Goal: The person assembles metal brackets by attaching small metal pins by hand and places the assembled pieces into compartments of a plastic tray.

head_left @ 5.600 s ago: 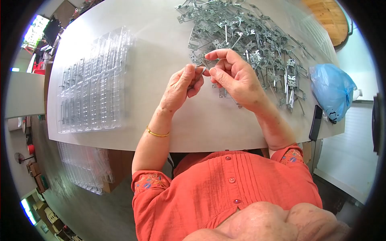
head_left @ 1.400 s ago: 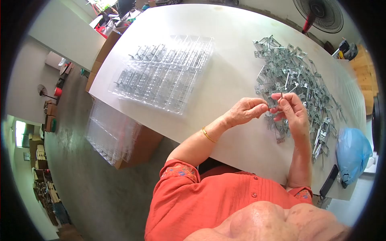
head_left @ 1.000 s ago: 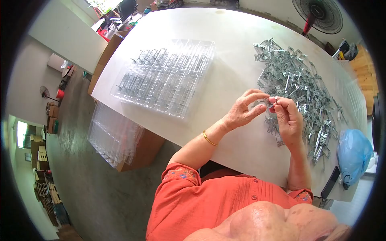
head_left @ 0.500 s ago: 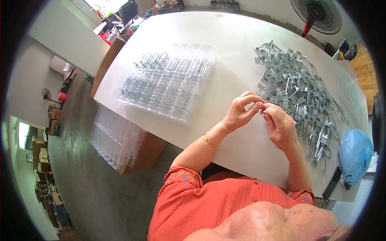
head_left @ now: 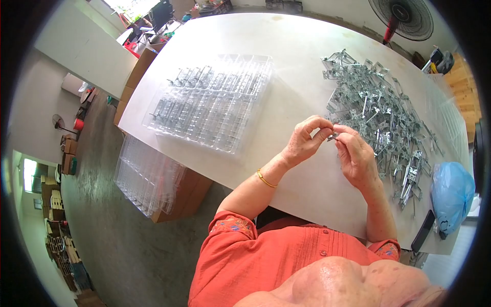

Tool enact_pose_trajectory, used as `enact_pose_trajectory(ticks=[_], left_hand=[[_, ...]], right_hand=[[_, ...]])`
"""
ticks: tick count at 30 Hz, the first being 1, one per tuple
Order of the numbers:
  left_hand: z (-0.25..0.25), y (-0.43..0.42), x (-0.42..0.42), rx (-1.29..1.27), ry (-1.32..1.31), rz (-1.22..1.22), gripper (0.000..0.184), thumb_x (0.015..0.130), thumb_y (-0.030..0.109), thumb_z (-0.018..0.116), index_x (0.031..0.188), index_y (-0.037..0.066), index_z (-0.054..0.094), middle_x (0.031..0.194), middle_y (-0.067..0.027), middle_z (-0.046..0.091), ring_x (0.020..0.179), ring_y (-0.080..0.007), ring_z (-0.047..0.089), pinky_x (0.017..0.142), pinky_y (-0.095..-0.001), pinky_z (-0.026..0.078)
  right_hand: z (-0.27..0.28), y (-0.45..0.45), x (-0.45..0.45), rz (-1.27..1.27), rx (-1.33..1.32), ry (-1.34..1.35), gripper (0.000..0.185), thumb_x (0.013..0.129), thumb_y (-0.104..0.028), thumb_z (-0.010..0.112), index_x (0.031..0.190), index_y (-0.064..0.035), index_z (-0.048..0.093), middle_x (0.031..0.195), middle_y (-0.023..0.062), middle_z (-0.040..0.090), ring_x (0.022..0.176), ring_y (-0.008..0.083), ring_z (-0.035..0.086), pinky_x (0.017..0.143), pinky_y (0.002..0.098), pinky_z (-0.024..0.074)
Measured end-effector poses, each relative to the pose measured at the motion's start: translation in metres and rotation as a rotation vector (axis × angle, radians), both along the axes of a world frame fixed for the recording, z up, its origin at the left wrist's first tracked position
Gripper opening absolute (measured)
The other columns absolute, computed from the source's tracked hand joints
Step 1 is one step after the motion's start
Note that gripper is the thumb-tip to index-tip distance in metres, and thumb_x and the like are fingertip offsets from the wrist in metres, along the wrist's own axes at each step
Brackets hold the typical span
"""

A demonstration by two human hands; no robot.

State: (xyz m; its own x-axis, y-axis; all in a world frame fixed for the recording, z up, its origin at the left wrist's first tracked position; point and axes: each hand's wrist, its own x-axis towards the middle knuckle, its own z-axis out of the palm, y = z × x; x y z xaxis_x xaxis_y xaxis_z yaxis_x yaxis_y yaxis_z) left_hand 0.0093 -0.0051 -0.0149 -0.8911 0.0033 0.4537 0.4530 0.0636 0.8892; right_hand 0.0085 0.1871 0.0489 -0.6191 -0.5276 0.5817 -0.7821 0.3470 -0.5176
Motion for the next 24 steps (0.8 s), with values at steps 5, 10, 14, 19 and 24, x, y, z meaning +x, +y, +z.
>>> enact_pose_trajectory(ticks=[5,10,14,19,24], left_hand=[[0.009,0.002,-0.001,-0.130,0.135,0.095,0.014,0.091,-0.006,0.072,0.101,0.003,0.074,0.094,-0.0070,0.068,0.086,-0.0174,0.066,0.079,-0.0296,0.054],[0.005,0.007,0.003,-0.179,0.175,0.058,0.019,0.087,-0.009,0.073,0.100,0.003,0.077,0.093,-0.0074,0.067,0.080,-0.0177,0.065,0.070,-0.0288,0.053],[0.002,0.011,0.003,-0.305,0.313,0.078,0.020,0.086,-0.011,0.073,0.100,0.002,0.077,0.090,-0.0080,0.067,0.075,-0.0179,0.064,0.063,-0.0298,0.052],[0.003,0.012,0.004,-0.382,0.389,0.102,0.020,0.084,-0.011,0.073,0.099,0.001,0.076,0.086,-0.0088,0.066,0.074,-0.0201,0.063,0.063,-0.0316,0.053],[0.001,0.015,0.005,-0.381,0.404,0.078,0.024,0.081,-0.008,0.074,0.101,0.004,0.076,0.087,-0.0088,0.065,0.076,-0.0265,0.063,0.067,-0.0364,0.052]], right_hand=[[0.003,0.005,-0.004,-0.124,-0.150,-0.064,0.008,0.099,-0.004,0.066,0.107,-0.0023,0.063,0.122,0.0178,0.068,0.097,0.0290,0.072,0.083,0.0358,0.0575],[-0.014,0.017,-0.016,-0.149,-0.359,-0.629,0.012,0.104,-0.014,0.064,0.112,-0.0048,0.065,0.112,0.0067,0.069,0.090,0.0129,0.067,0.079,0.0281,0.0548],[-0.020,0.021,-0.024,-0.175,-0.426,-0.799,0.018,0.105,-0.022,0.066,0.115,-0.0080,0.068,0.098,0.0002,0.069,0.086,0.0079,0.066,0.076,0.0258,0.0556],[-0.014,0.025,-0.027,-0.178,-0.440,-0.928,0.018,0.105,-0.022,0.064,0.114,-0.0067,0.068,0.125,0.0080,0.066,0.098,0.0129,0.069,0.077,0.0277,0.0578],[-0.012,0.026,-0.029,-0.075,-0.463,-1.038,0.019,0.106,-0.023,0.063,0.115,-0.0056,0.066,0.122,0.0071,0.069,0.095,0.0118,0.070,0.077,0.0278,0.0582]])
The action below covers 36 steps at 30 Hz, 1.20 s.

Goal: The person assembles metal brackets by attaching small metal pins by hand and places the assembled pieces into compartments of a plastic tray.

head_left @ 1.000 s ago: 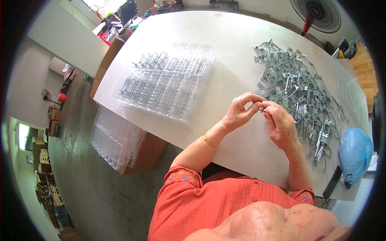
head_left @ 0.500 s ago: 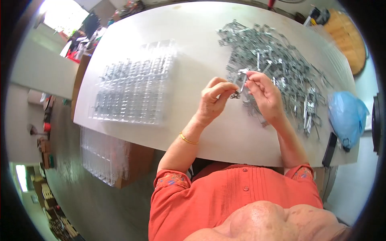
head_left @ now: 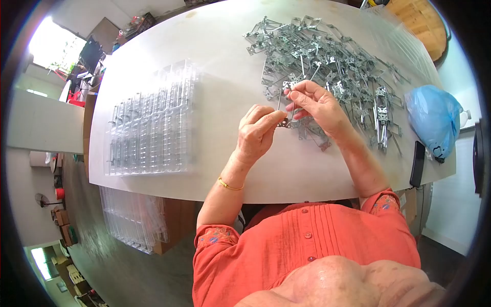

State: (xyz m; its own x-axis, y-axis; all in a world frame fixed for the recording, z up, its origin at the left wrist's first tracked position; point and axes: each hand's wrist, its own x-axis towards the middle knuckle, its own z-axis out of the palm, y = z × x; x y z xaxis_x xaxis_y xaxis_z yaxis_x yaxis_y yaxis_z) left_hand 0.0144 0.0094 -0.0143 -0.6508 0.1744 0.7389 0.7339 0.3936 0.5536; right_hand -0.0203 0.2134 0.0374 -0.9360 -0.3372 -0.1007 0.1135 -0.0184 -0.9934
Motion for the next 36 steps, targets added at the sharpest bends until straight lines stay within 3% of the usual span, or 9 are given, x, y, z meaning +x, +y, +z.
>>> enact_pose_trajectory(ticks=[4,8,11,13,16,19,23,31,36], left_hand=[[0.001,0.003,0.000,-0.003,-0.015,-0.007,0.023,0.083,-0.009,0.072,0.102,0.004,0.075,0.088,-0.0096,0.066,0.075,-0.0258,0.064,0.066,-0.0353,0.053],[-0.003,0.005,-0.002,0.062,-0.108,0.006,0.022,0.088,-0.010,0.070,0.105,0.003,0.075,0.090,-0.0099,0.068,0.078,-0.0230,0.066,0.069,-0.0328,0.055],[-0.002,0.005,-0.003,0.123,-0.181,0.002,0.020,0.092,-0.009,0.068,0.108,0.002,0.074,0.094,-0.0087,0.070,0.081,-0.0178,0.066,0.073,-0.0303,0.055],[-0.001,0.003,-0.002,0.133,-0.246,-0.003,0.018,0.095,-0.007,0.067,0.110,0.002,0.073,0.097,-0.0074,0.071,0.083,-0.0159,0.066,0.076,-0.0292,0.055],[-0.011,0.002,-0.003,0.354,-0.474,-0.118,0.015,0.096,-0.002,0.068,0.111,0.002,0.072,0.097,-0.0052,0.070,0.081,-0.0126,0.066,0.073,-0.0291,0.056],[-0.008,-0.002,-0.003,0.669,-0.756,-0.292,0.016,0.099,0.002,0.067,0.114,-0.002,0.069,0.099,-0.0052,0.070,0.083,-0.0122,0.065,0.076,-0.0291,0.057],[-0.009,-0.009,-0.007,0.857,-0.865,-0.429,0.021,0.099,0.004,0.068,0.118,-0.004,0.067,0.103,-0.0086,0.072,0.085,-0.0143,0.066,0.078,-0.0300,0.058],[-0.015,-0.016,-0.013,0.998,-0.959,-0.618,0.027,0.097,0.010,0.075,0.120,-0.001,0.067,0.107,-0.0111,0.073,0.087,-0.0181,0.069,0.080,-0.0324,0.059],[-0.017,-0.020,-0.015,1.011,-0.989,-0.641,0.024,0.095,0.008,0.076,0.116,0.000,0.068,0.099,-0.0106,0.074,0.086,-0.0195,0.071,0.077,-0.0335,0.060]], right_hand=[[-0.002,-0.004,0.004,0.005,-0.003,0.034,0.020,0.106,-0.022,0.063,0.111,-0.0027,0.066,0.111,0.0040,0.071,0.091,0.0107,0.070,0.072,0.0264,0.0594],[-0.004,-0.006,0.004,-0.034,-0.076,0.110,0.017,0.107,-0.018,0.060,0.113,-0.0024,0.066,0.116,0.0066,0.071,0.090,0.0101,0.069,0.074,0.0269,0.0609],[-0.008,-0.006,0.005,-0.022,-0.030,0.181,0.015,0.108,-0.015,0.058,0.116,-0.0031,0.063,0.131,0.0094,0.067,0.097,0.0115,0.070,0.076,0.0272,0.0603],[-0.008,-0.007,0.009,-0.017,0.007,0.260,0.013,0.108,-0.013,0.059,0.116,-0.0031,0.063,0.131,0.0104,0.066,0.099,0.0115,0.070,0.079,0.0272,0.0600],[-0.014,-0.011,0.011,-0.051,0.045,0.461,0.009,0.105,-0.007,0.061,0.112,-0.0019,0.064,0.123,0.0107,0.070,0.098,0.0128,0.070,0.080,0.0284,0.0600],[-0.013,-0.017,0.013,-0.054,0.064,0.611,0.008,0.103,-0.003,0.063,0.110,-0.0011,0.064,0.120,0.0122,0.071,0.099,0.0154,0.071,0.082,0.0303,0.0599],[-0.008,-0.022,0.018,-0.024,0.151,0.769,0.011,0.100,0.000,0.065,0.110,-0.0016,0.064,0.120,0.0144,0.071,0.100,0.0186,0.071,0.084,0.0311,0.0593],[-0.006,-0.024,0.024,0.016,0.229,0.846,0.010,0.099,0.001,0.066,0.109,0.0000,0.064,0.118,0.0154,0.072,0.106,0.0251,0.071,0.091,0.0348,0.0564],[-0.006,-0.027,0.025,0.023,0.275,0.882,0.009,0.098,0.001,0.066,0.107,0.0005,0.066,0.115,0.0157,0.072,0.112,0.0274,0.069,0.096,0.0376,0.0545]])
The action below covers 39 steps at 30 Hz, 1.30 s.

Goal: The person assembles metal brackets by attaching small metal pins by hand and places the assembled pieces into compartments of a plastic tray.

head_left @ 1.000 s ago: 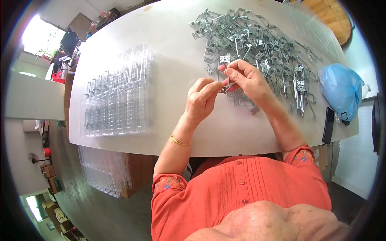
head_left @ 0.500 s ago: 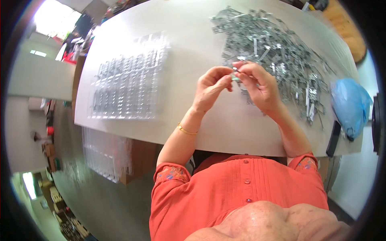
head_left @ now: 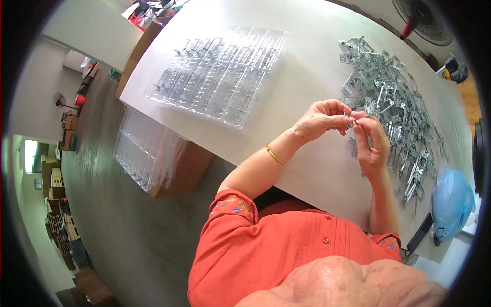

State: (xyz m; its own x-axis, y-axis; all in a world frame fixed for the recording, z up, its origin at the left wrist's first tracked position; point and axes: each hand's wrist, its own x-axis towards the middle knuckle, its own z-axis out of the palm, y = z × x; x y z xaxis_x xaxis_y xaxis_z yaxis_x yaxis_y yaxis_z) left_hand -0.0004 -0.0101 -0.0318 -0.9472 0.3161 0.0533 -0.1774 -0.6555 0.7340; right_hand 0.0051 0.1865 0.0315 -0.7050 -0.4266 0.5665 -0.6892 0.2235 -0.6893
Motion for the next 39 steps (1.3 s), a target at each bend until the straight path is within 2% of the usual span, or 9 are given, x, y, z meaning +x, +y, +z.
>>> enact_pose_trajectory(ticks=[5,14,17,21,22,25,28,32,39], left_hand=[[0.006,-0.002,0.002,-0.030,0.008,0.051,0.021,0.095,0.010,0.077,0.113,0.001,0.070,0.097,-0.0091,0.075,0.081,-0.0170,0.071,0.074,-0.0305,0.060],[0.005,-0.009,-0.004,-0.071,0.011,0.255,0.022,0.096,0.013,0.077,0.113,0.001,0.070,0.093,-0.0065,0.073,0.080,-0.0165,0.071,0.076,-0.0319,0.059],[0.009,-0.012,-0.006,-0.031,0.015,0.326,0.022,0.096,0.012,0.076,0.114,0.001,0.070,0.092,-0.0067,0.073,0.080,-0.0170,0.071,0.077,-0.0322,0.059],[0.020,-0.018,-0.004,-0.028,0.027,0.390,0.020,0.097,0.009,0.074,0.114,-0.001,0.070,0.093,-0.0075,0.073,0.082,-0.0170,0.071,0.077,-0.0342,0.060],[0.026,-0.018,-0.002,-0.020,0.032,0.408,0.020,0.097,0.009,0.074,0.114,-0.001,0.070,0.093,-0.0075,0.073,0.082,-0.0168,0.071,0.077,-0.0348,0.061],[0.039,-0.024,0.002,-0.035,0.052,0.449,0.018,0.097,0.007,0.073,0.113,-0.001,0.070,0.092,-0.0073,0.073,0.081,-0.0159,0.071,0.076,-0.0363,0.062],[0.050,-0.031,0.008,-0.083,0.070,0.508,0.018,0.097,0.007,0.074,0.112,-0.001,0.071,0.093,-0.0078,0.073,0.080,-0.0155,0.071,0.074,-0.0345,0.063],[0.074,-0.049,0.026,-0.295,0.129,0.694,0.019,0.096,0.004,0.073,0.112,-0.004,0.070,0.092,-0.0090,0.074,0.077,-0.0151,0.071,0.072,-0.0298,0.062],[0.098,-0.132,0.078,-0.742,0.066,1.009,0.015,0.096,0.002,0.071,0.109,-0.004,0.071,0.091,-0.0089,0.074,0.075,-0.0136,0.070,0.071,-0.0266,0.060]], right_hand=[[0.000,-0.001,0.002,-0.015,-0.004,-0.067,0.008,0.100,0.000,0.064,0.108,-0.0003,0.066,0.117,0.0162,0.071,0.113,0.0275,0.068,0.095,0.0371,0.0546],[-0.003,-0.004,0.005,-0.218,-0.008,0.096,0.005,0.100,-0.001,0.064,0.105,-0.0009,0.063,0.111,0.0143,0.067,0.096,0.0243,0.066,0.088,0.0350,0.0538],[-0.009,-0.009,0.012,-0.088,0.008,0.064,0.005,0.099,0.000,0.064,0.103,-0.0012,0.062,0.110,0.0152,0.067,0.097,0.0238,0.066,0.088,0.0352,0.0530],[-0.023,-0.019,0.024,0.122,-0.031,-0.069,0.009,0.096,0.004,0.065,0.103,-0.0005,0.061,0.106,0.0149,0.067,0.079,0.0203,0.067,0.072,0.0310,0.0542],[-0.032,-0.023,0.026,0.183,-0.062,-0.079,0.014,0.093,0.006,0.066,0.104,-0.0005,0.061,0.100,0.0145,0.067,0.070,0.0217,0.067,0.063,0.0311,0.0534],[-0.043,-0.027,0.029,0.287,0.049,-0.009,0.018,0.091,0.006,0.067,0.106,-0.0013,0.060,0.094,0.0144,0.066,0.069,0.0255,0.067,0.062,0.0332,0.0537],[-0.052,-0.028,0.034,0.338,0.157,-0.042,0.012,0.092,0.000,0.069,0.101,-0.0028,0.061,0.090,0.0150,0.067,0.071,0.0333,0.067,0.061,0.0398,0.0536],[-0.056,-0.029,0.035,0.389,0.210,-0.028,0.010,0.093,-0.005,0.069,0.099,-0.0037,0.061,0.087,0.0158,0.067,0.073,0.0370,0.068,0.062,0.0432,0.0533],[-0.058,-0.028,0.034,0.377,0.156,-0.051,0.011,0.092,-0.003,0.071,0.098,-0.0036,0.062,0.088,0.0156,0.068,0.072,0.0364,0.068,0.063,0.0422,0.0541]])
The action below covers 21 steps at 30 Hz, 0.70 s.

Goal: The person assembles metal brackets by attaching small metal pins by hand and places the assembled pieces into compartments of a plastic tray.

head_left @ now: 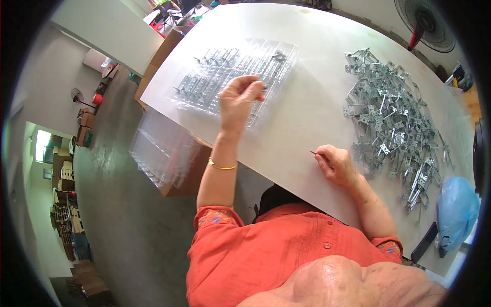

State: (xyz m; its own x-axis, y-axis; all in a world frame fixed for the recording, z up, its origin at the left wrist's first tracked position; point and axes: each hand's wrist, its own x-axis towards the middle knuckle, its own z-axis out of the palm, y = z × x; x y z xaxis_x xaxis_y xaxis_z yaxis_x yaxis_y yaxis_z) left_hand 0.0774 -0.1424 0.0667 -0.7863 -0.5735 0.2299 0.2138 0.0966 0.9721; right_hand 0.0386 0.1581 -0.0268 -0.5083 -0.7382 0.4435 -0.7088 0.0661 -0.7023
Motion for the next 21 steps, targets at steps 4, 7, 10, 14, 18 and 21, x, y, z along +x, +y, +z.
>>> enact_pose_trajectory(ticks=[4,7,10,14,18,21], left_hand=[[-0.005,-0.061,0.030,-0.098,-0.011,0.172,0.014,0.095,0.002,0.073,0.106,-0.005,0.072,0.088,-0.0083,0.073,0.071,-0.0116,0.068,0.066,-0.0251,0.060],[0.002,-0.093,0.050,-0.128,-0.040,0.285,0.015,0.094,0.004,0.076,0.106,-0.005,0.072,0.085,-0.0072,0.072,0.069,-0.0110,0.067,0.065,-0.0243,0.059],[0.003,-0.113,0.063,-0.214,-0.118,0.370,0.015,0.093,0.005,0.077,0.105,-0.004,0.072,0.082,-0.0056,0.072,0.066,-0.0103,0.066,0.062,-0.0231,0.057],[-0.011,-0.130,0.065,-0.316,-0.226,0.401,0.016,0.093,0.007,0.077,0.104,-0.004,0.072,0.081,-0.0046,0.072,0.064,-0.0093,0.065,0.060,-0.0221,0.055],[-0.019,-0.135,0.059,-0.398,-0.306,0.386,0.018,0.092,0.009,0.078,0.103,-0.004,0.072,0.081,-0.0044,0.072,0.062,-0.0080,0.064,0.057,-0.0216,0.053],[-0.019,-0.135,0.054,-0.483,-0.356,0.414,0.017,0.092,0.010,0.079,0.101,-0.003,0.073,0.080,-0.0048,0.073,0.061,-0.0074,0.063,0.056,-0.0215,0.053]], right_hand=[[-0.002,-0.001,-0.002,-0.010,-0.025,0.005,0.011,0.091,-0.003,0.071,0.098,-0.0036,0.063,0.088,0.0150,0.068,0.072,0.0352,0.068,0.063,0.0414,0.0540],[-0.004,-0.001,-0.003,-0.018,-0.004,-0.027,0.011,0.091,-0.002,0.071,0.098,-0.0034,0.063,0.088,0.0148,0.068,0.071,0.0341,0.068,0.062,0.0402,0.0537],[-0.005,-0.001,-0.003,-0.022,0.024,-0.065,0.011,0.090,-0.002,0.071,0.099,-0.0031,0.063,0.088,0.0148,0.068,0.071,0.0332,0.068,0.062,0.0392,0.0534],[-0.006,-0.003,-0.004,-0.030,0.012,-0.051,0.011,0.091,-0.001,0.071,0.099,-0.0024,0.063,0.087,0.0149,0.068,0.071,0.0329,0.068,0.062,0.0387,0.0534],[-0.004,-0.004,-0.003,-0.034,0.016,-0.053,0.012,0.091,-0.001,0.071,0.100,-0.0018,0.063,0.088,0.0153,0.068,0.072,0.0328,0.068,0.063,0.0386,0.0535],[-0.005,-0.005,-0.005,-0.038,0.012,-0.051,0.012,0.090,0.000,0.071,0.100,-0.0015,0.063,0.087,0.0153,0.068,0.071,0.0324,0.067,0.063,0.0381,0.0532]])
